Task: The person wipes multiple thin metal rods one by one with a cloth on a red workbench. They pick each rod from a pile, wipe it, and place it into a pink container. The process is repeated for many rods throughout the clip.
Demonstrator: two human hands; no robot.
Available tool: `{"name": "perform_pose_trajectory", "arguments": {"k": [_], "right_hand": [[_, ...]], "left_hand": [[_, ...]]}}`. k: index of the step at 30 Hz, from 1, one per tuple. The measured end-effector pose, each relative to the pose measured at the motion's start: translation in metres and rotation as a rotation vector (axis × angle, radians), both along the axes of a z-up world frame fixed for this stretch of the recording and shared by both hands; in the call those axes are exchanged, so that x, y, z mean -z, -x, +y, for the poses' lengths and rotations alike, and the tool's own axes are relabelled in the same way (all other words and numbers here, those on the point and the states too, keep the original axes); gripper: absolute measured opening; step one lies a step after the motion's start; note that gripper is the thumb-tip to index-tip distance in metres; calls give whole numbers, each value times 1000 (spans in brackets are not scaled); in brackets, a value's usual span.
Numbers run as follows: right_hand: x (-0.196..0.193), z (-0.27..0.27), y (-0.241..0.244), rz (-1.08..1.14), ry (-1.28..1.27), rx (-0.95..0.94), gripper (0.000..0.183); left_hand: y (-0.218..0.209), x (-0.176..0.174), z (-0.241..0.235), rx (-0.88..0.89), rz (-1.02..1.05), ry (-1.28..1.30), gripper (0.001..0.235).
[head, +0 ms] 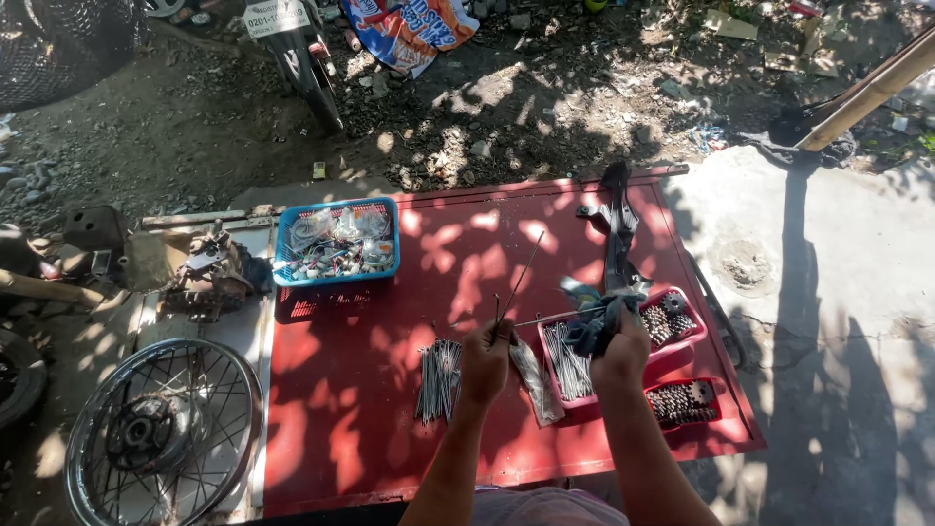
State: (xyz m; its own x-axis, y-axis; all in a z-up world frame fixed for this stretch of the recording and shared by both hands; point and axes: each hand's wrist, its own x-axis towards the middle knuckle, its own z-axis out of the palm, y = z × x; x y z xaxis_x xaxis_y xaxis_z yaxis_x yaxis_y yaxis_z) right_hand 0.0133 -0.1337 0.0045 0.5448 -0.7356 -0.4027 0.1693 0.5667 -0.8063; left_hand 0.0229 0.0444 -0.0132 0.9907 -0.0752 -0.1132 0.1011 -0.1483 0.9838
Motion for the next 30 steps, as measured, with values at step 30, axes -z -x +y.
{"name": "perform_pose_trajectory", "arguments": {"k": [30], "right_hand": [[111,-31,85,355,583,-1074,11]], "left_hand": [[-25,93,-28,207,583,-269,53]]}}
